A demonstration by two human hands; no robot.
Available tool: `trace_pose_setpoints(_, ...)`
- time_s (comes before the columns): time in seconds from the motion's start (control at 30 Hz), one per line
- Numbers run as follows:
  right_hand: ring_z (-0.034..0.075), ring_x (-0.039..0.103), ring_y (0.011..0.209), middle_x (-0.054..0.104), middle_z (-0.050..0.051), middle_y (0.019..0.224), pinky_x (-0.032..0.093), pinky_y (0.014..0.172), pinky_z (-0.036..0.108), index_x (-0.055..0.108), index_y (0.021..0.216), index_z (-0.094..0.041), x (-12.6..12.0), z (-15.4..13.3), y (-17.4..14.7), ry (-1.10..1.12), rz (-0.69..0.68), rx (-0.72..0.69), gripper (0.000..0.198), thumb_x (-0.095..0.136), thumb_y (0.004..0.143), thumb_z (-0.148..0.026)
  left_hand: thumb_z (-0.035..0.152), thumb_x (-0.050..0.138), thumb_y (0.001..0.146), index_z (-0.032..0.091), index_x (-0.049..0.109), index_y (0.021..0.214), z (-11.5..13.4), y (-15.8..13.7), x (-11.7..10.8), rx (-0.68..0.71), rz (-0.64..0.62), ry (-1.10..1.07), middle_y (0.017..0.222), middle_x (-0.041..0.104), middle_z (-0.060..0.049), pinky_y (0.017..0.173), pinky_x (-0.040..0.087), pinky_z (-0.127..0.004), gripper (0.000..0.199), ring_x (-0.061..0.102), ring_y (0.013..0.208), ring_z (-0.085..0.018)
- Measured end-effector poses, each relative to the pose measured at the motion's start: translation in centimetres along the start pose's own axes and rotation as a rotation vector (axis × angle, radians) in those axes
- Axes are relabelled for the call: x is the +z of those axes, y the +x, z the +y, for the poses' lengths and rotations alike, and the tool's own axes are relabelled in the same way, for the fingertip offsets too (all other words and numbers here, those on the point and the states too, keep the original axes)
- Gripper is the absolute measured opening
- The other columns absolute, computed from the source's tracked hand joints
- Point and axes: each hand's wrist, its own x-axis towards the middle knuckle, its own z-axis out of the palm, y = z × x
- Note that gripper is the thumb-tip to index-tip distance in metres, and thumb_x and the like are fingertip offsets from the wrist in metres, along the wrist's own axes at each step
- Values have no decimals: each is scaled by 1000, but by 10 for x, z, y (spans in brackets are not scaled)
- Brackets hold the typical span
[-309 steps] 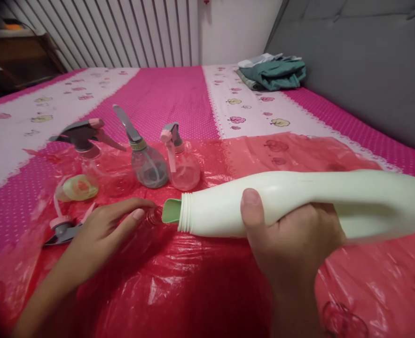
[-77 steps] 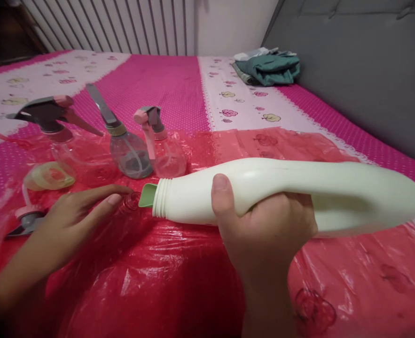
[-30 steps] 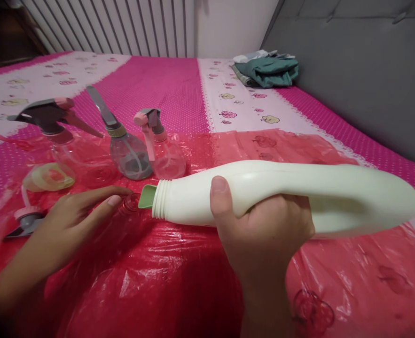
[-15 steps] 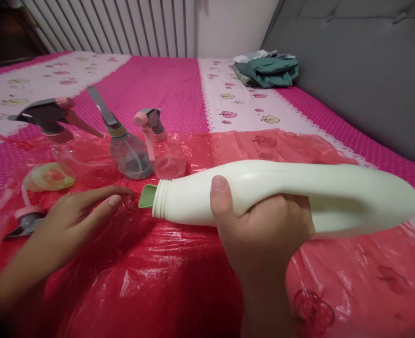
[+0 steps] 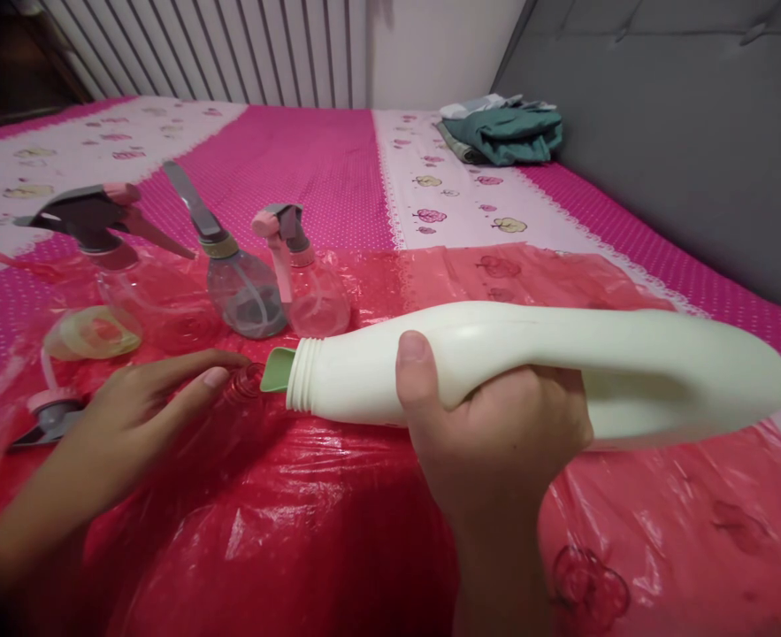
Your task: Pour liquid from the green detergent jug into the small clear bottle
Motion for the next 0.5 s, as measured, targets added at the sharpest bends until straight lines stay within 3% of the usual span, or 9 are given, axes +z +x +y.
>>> trace_pose_setpoints(0.33, 37, 61, 71, 63, 16, 68, 46, 72, 52, 61, 67, -23, 0, 2, -1, -13, 21, -33, 77, 32, 77, -94, 70, 44, 96, 31, 82, 104, -2, -1, 1, 19, 8, 3, 113, 86, -2, 88, 53, -43, 55, 78, 104, -34)
trace_pose_setpoints(0.5, 42, 64, 79, 66, 18, 73, 47, 77, 57, 63, 71, -22, 0, 4, -2, 6, 3, -4, 80, 33, 75, -96, 69, 44, 97, 30, 82, 105, -2, -2, -1, 18, 7, 9, 113, 86, -2, 89, 53, -44, 55, 78, 104, -34)
